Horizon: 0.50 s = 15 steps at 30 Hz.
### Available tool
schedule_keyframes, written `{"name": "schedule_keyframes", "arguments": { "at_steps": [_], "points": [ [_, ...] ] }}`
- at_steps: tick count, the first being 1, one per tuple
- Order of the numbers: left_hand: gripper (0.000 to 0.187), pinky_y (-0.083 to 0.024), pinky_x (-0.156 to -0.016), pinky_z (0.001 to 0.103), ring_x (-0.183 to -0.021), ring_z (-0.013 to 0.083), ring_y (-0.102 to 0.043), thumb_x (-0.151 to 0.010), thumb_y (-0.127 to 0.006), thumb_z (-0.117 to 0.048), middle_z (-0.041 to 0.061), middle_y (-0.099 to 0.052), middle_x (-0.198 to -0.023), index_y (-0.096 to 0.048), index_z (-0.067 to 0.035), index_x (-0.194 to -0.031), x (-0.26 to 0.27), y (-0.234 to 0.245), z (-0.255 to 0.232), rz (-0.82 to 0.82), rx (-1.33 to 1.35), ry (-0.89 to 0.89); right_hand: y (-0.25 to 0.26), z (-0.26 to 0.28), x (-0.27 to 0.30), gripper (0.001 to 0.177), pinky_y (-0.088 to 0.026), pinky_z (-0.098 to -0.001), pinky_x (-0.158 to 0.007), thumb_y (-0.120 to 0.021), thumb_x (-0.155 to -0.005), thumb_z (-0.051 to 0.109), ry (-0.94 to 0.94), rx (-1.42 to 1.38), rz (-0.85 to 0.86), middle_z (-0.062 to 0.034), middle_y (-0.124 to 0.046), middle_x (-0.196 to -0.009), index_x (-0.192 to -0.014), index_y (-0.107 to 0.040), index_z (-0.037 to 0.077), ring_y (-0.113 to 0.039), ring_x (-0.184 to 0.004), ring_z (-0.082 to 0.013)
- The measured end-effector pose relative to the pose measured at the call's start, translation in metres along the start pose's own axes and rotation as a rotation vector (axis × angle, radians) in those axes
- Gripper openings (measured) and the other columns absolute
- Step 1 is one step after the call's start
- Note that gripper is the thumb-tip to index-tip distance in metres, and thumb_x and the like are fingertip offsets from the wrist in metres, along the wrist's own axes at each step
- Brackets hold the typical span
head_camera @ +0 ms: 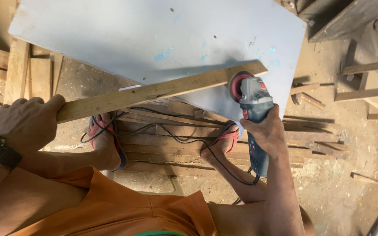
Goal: Sanding a wooden plank with an angle grinder
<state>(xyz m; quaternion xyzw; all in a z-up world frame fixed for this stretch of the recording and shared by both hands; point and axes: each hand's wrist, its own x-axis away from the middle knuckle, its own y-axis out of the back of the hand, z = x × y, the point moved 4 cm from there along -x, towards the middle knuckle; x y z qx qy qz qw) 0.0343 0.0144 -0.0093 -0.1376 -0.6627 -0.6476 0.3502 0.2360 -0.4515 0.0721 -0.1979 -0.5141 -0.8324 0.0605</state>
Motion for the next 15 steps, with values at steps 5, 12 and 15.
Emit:
{"name": "schedule_keyframes", "arguments": {
  "at_steps": [5,12,15],
  "points": [
    [0.025,-0.060,-0.075,0.047,-0.088,0.0328,-0.076,-0.105,-0.033,-0.025,0.009,-0.076,-0.092,-0.050,-0.025,-0.123,0.001,0.000,-0.001,0.003,-0.003,-0.007,-0.014,0.013,0.016,0.072,-0.055,-0.0369,-0.067,-0.081,-0.074,0.024,0.050,-0.012,0.094,-0.0109,-0.060,-0.102,-0.128,-0.037,0.006,-0.061,-0.081,-0.0230],
    [0.027,-0.059,-0.082,0.049,-0.099,0.0346,-0.075,-0.102,-0.034,-0.025,0.008,-0.076,-0.103,-0.052,-0.027,-0.122,-0.002,-0.007,0.003,0.003,-0.007,0.016,-0.039,0.031,0.039,0.069,-0.050,-0.0435,-0.076,-0.077,-0.075,0.041,0.031,0.171,0.185,-0.0114,-0.071,-0.106,-0.127,-0.043,0.011,-0.069,-0.097,-0.0337],
    [0.029,-0.059,-0.081,0.050,-0.097,0.0360,-0.076,-0.106,-0.029,-0.028,0.009,-0.077,-0.100,-0.051,-0.027,-0.125,-0.003,-0.007,0.003,0.012,0.017,0.002,-0.035,0.027,0.034,0.072,-0.053,-0.0480,-0.076,-0.079,-0.077,0.041,0.016,0.208,0.187,-0.0172,-0.070,-0.103,-0.128,-0.039,0.010,-0.069,-0.094,-0.0383]
  ]
}}
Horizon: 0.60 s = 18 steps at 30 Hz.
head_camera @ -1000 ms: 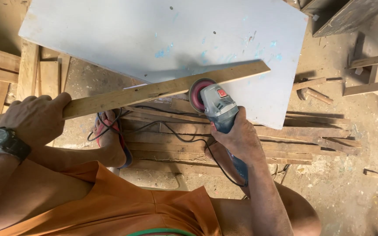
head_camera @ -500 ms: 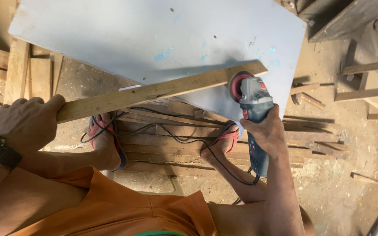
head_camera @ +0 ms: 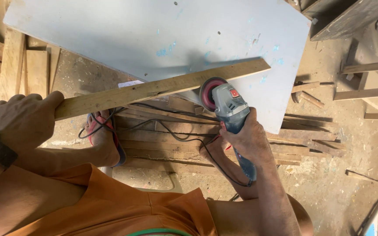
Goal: Sanding a wooden plank with an angle grinder
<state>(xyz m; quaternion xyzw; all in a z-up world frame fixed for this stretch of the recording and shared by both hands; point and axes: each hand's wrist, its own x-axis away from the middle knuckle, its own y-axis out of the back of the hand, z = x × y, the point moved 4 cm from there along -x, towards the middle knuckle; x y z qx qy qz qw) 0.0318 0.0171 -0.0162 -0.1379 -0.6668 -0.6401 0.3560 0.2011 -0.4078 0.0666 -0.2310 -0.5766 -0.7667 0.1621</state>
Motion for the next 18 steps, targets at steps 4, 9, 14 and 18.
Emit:
{"name": "schedule_keyframes", "arguments": {
  "at_steps": [4,9,14,18],
  "points": [
    [0.027,-0.058,-0.090,0.054,-0.109,0.0378,-0.074,-0.102,-0.035,-0.032,0.007,-0.077,-0.110,-0.051,-0.030,-0.125,-0.010,-0.012,0.005,0.017,0.019,0.017,0.016,-0.012,-0.011,0.073,-0.050,-0.0479,-0.080,-0.074,-0.074,0.044,-0.028,0.048,-0.010,-0.0183,-0.069,-0.104,-0.128,-0.039,0.008,-0.068,-0.096,-0.0389],
    [0.027,-0.056,-0.094,0.050,-0.107,0.0325,-0.073,-0.106,-0.031,-0.031,0.007,-0.075,-0.107,-0.052,-0.030,-0.123,0.002,-0.003,-0.002,0.049,0.021,0.041,0.018,-0.045,-0.043,0.074,-0.047,-0.0517,-0.085,-0.077,-0.070,0.044,-0.121,0.078,-0.072,-0.0246,-0.065,-0.117,-0.123,-0.041,0.004,-0.062,-0.110,-0.0441],
    [0.027,-0.061,-0.080,0.048,-0.087,0.0321,-0.076,-0.112,-0.027,-0.031,0.010,-0.075,-0.091,-0.051,-0.022,-0.122,0.003,0.018,-0.005,-0.040,0.041,0.018,0.039,-0.049,-0.004,0.074,-0.054,-0.0385,-0.086,-0.080,-0.071,0.011,-0.011,-0.321,-0.068,-0.0148,-0.063,-0.112,-0.133,-0.041,0.003,-0.063,-0.102,-0.0270],
    [0.023,-0.061,-0.062,0.037,-0.063,0.0213,-0.067,-0.113,-0.027,-0.023,0.004,-0.063,-0.073,-0.048,-0.018,-0.120,-0.006,0.021,-0.004,-0.077,0.069,-0.008,0.052,-0.050,0.002,0.062,-0.051,-0.0330,-0.073,-0.081,-0.073,0.009,0.127,-0.417,-0.221,-0.0083,-0.064,-0.098,-0.124,-0.047,0.005,-0.060,-0.086,-0.0186]
  ]
}}
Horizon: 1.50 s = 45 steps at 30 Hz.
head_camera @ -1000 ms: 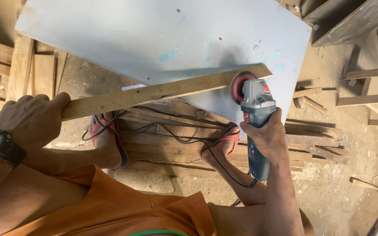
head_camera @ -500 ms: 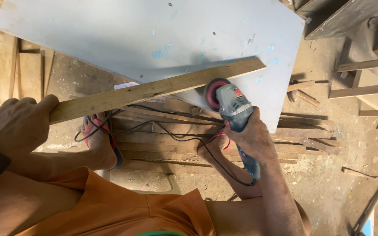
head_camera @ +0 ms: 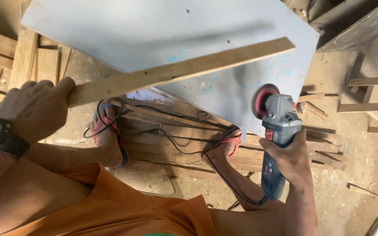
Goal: Sanding a wooden plank with an angle grinder
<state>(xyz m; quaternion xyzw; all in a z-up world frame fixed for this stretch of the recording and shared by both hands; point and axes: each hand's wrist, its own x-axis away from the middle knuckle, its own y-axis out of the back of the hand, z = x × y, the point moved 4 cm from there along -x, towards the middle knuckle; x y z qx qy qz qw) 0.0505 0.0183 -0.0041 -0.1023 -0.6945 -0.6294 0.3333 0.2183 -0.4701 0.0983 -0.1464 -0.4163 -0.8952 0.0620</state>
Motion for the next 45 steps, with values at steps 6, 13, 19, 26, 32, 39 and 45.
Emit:
{"name": "schedule_keyframes", "arguments": {
  "at_steps": [6,13,19,26,32,39,45],
  "points": [
    [0.026,-0.057,-0.083,0.055,-0.101,0.0383,-0.071,-0.103,-0.033,-0.022,0.013,-0.073,-0.103,-0.050,-0.022,-0.123,0.007,-0.007,-0.010,0.034,-0.013,-0.007,-0.037,0.025,0.016,0.077,-0.059,-0.0375,-0.081,-0.082,-0.072,0.021,-0.119,0.183,0.183,-0.0097,-0.060,-0.113,-0.133,-0.038,0.006,-0.062,-0.102,-0.0228],
    [0.024,-0.059,-0.078,0.050,-0.090,0.0350,-0.074,-0.103,-0.033,-0.019,0.012,-0.075,-0.094,-0.050,-0.022,-0.120,0.012,-0.003,-0.011,0.088,-0.054,-0.006,-0.074,0.030,0.023,0.073,-0.055,-0.0454,-0.076,-0.080,-0.077,0.039,-0.122,0.390,0.251,-0.0133,-0.070,-0.111,-0.129,-0.040,0.008,-0.069,-0.099,-0.0323],
    [0.026,-0.058,-0.078,0.049,-0.094,0.0344,-0.074,-0.101,-0.034,-0.022,0.010,-0.076,-0.098,-0.051,-0.024,-0.121,0.006,-0.011,-0.007,0.086,-0.076,-0.004,-0.073,0.016,0.008,0.069,-0.052,-0.0516,-0.073,-0.078,-0.080,0.045,-0.016,0.474,0.222,-0.0182,-0.071,-0.105,-0.123,-0.038,0.008,-0.070,-0.094,-0.0430],
    [0.024,-0.061,-0.075,0.046,-0.086,0.0307,-0.075,-0.107,-0.031,-0.024,0.008,-0.075,-0.091,-0.049,-0.024,-0.123,0.007,-0.013,-0.007,0.104,-0.100,-0.010,-0.056,0.014,0.005,0.072,-0.053,-0.0526,-0.078,-0.077,-0.079,0.046,-0.082,0.495,0.178,-0.0222,-0.071,-0.105,-0.127,-0.040,0.007,-0.069,-0.097,-0.0452],
    [0.025,-0.059,-0.078,0.047,-0.081,0.0288,-0.072,-0.108,-0.030,-0.022,0.007,-0.073,-0.086,-0.051,-0.024,-0.122,0.012,-0.003,-0.013,0.108,-0.014,-0.008,-0.048,0.028,0.019,0.077,-0.051,-0.0514,-0.087,-0.081,-0.073,0.040,-0.236,0.510,0.167,-0.0187,-0.070,-0.114,-0.130,-0.040,0.010,-0.066,-0.105,-0.0396],
    [0.025,-0.056,-0.080,0.048,-0.082,0.0304,-0.070,-0.103,-0.034,-0.018,0.009,-0.072,-0.086,-0.048,-0.023,-0.123,0.009,-0.007,-0.011,0.109,-0.006,-0.012,-0.077,0.019,0.020,0.079,-0.052,-0.0507,-0.082,-0.081,-0.073,0.038,-0.071,0.448,0.204,-0.0193,-0.070,-0.114,-0.133,-0.039,0.008,-0.067,-0.104,-0.0438],
    [0.024,-0.059,-0.080,0.049,-0.088,0.0320,-0.074,-0.106,-0.031,-0.020,0.009,-0.074,-0.091,-0.049,-0.021,-0.122,0.010,-0.006,-0.011,0.123,-0.054,-0.012,-0.080,0.029,0.018,0.072,-0.054,-0.0503,-0.075,-0.078,-0.078,0.042,-0.039,0.481,0.273,-0.0148,-0.072,-0.110,-0.128,-0.039,0.009,-0.071,-0.097,-0.0401]
  ]
}}
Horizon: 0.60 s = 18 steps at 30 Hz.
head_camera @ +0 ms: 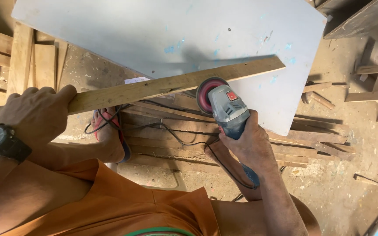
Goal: Sanding a wooden plank with an angle grinder
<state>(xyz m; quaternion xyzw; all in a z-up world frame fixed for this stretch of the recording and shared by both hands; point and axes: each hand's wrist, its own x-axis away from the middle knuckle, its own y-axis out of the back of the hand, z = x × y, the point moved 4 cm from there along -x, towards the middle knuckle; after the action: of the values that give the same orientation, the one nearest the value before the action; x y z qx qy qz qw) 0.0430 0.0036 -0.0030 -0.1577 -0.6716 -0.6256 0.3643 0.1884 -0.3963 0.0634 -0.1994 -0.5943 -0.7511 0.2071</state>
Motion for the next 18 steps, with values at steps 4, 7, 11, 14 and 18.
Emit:
{"name": "schedule_keyframes", "arguments": {
  "at_steps": [4,7,11,14,18],
  "points": [
    [0.024,-0.060,-0.080,0.045,-0.078,0.0264,-0.071,-0.107,-0.031,-0.022,0.006,-0.071,-0.080,-0.047,-0.022,-0.124,-0.003,-0.005,0.003,0.020,-0.017,-0.003,0.009,-0.006,-0.008,0.081,-0.056,-0.0498,-0.079,-0.081,-0.077,0.041,-0.040,0.012,-0.006,-0.0184,-0.070,-0.113,-0.136,-0.035,0.007,-0.069,-0.102,-0.0404],
    [0.025,-0.060,-0.079,0.045,-0.077,0.0268,-0.071,-0.110,-0.028,-0.029,0.006,-0.071,-0.080,-0.048,-0.023,-0.123,-0.006,-0.007,0.003,0.006,-0.025,-0.008,0.020,-0.015,-0.015,0.072,-0.053,-0.0506,-0.075,-0.077,-0.079,0.046,-0.079,-0.002,-0.080,-0.0199,-0.071,-0.105,-0.128,-0.040,0.008,-0.070,-0.095,-0.0423],
    [0.025,-0.059,-0.081,0.047,-0.087,0.0296,-0.073,-0.109,-0.029,-0.028,0.007,-0.074,-0.091,-0.049,-0.024,-0.124,-0.005,-0.007,0.005,0.029,-0.017,0.011,0.034,-0.026,-0.026,0.071,-0.051,-0.0520,-0.083,-0.077,-0.078,0.045,-0.139,-0.002,-0.105,-0.0216,-0.069,-0.110,-0.125,-0.039,0.007,-0.065,-0.102,-0.0418],
    [0.026,-0.060,-0.081,0.046,-0.088,0.0287,-0.073,-0.109,-0.029,-0.027,0.006,-0.073,-0.091,-0.049,-0.025,-0.126,-0.004,-0.005,0.004,0.029,-0.027,0.014,0.044,-0.033,-0.033,0.074,-0.051,-0.0485,-0.080,-0.079,-0.075,0.037,-0.153,-0.048,-0.095,-0.0191,-0.064,-0.111,-0.126,-0.037,0.006,-0.062,-0.100,-0.0352],
    [0.026,-0.059,-0.083,0.045,-0.089,0.0281,-0.074,-0.110,-0.028,-0.026,0.006,-0.074,-0.090,-0.048,-0.025,-0.127,-0.005,-0.005,0.004,0.055,-0.021,0.032,0.057,-0.045,-0.047,0.073,-0.048,-0.0439,-0.073,-0.078,-0.072,0.032,-0.146,-0.108,-0.138,-0.0149,-0.056,-0.106,-0.125,-0.037,0.004,-0.055,-0.093,-0.0278]
  ]
}}
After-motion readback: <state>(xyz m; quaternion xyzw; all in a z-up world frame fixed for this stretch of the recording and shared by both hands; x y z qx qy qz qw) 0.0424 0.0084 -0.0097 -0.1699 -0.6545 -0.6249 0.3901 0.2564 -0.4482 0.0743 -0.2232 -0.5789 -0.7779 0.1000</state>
